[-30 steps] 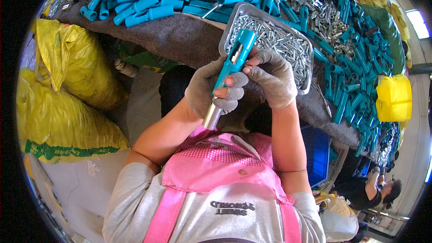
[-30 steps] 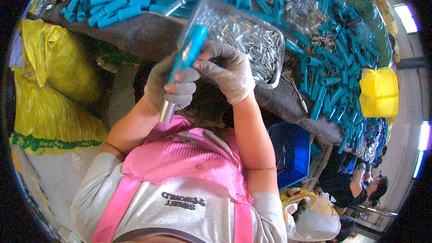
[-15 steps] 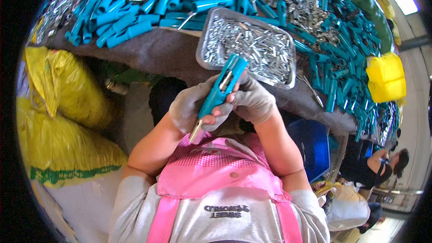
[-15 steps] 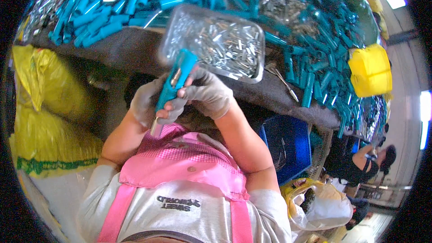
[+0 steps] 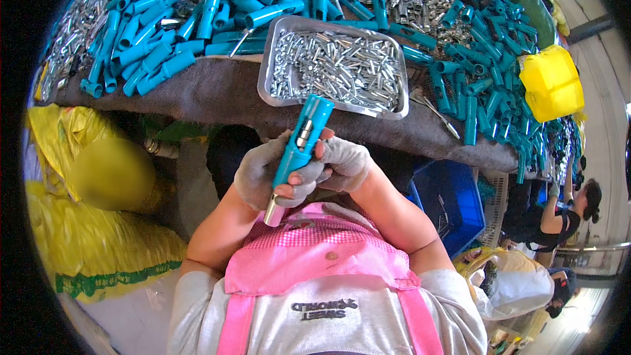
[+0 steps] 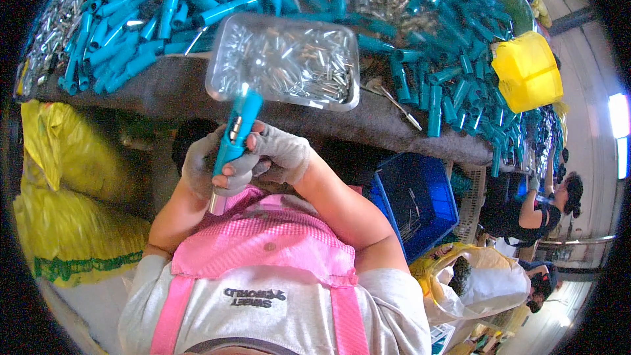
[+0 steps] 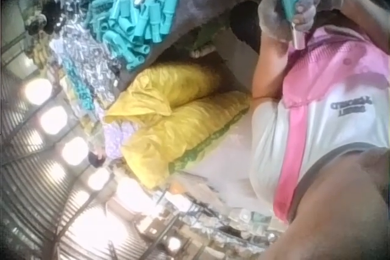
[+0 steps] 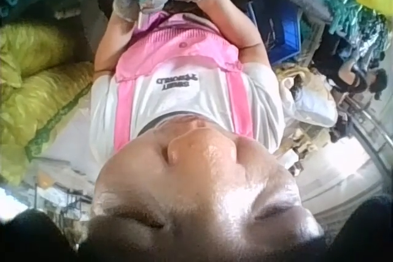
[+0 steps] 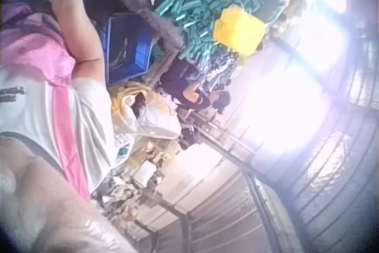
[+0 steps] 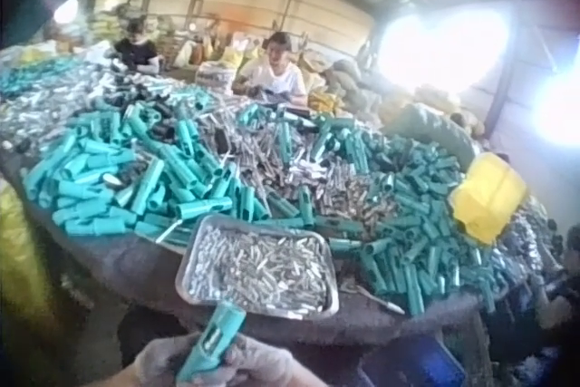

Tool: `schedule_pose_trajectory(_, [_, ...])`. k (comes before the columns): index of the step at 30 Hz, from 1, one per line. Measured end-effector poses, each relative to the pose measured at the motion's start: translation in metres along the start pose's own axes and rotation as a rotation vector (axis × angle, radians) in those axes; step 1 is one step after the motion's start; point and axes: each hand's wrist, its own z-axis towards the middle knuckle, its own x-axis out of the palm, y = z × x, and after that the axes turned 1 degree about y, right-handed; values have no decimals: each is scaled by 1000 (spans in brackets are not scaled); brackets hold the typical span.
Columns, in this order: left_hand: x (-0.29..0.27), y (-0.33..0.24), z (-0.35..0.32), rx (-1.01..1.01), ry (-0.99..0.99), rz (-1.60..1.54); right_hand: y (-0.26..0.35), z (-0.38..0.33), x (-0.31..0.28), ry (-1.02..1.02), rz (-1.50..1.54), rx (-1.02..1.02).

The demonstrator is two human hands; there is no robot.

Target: Assemble hardware components into a finished tool handle at a workstation.

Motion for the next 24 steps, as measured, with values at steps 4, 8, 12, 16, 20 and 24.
schedule_pose_trajectory(4, [-2,8,2,28,25,64,1,-8,28,-123,-66,-130])
schedule_pose_trajectory(8, [0,11,4,-24,-39,81,-7,-13,8,-127,-61,-166])
schedule_pose_trajectory(12, [0,15,0,37,-81,164,-9,-12,15,-109,-66,-149])
schedule_pose_trajectory(16, [-4,10,-2,362,-141,274,-28,-8,23,-326,-853,-259])
schedule_pose_trajectory(20, [-2,6,2,492,-186,417,-33,-10,33,-265,-1039,187])
schedule_pose_trajectory(24, [4,-11,-1,740,-180,581,-33,12,46,-420,-1899,-169])
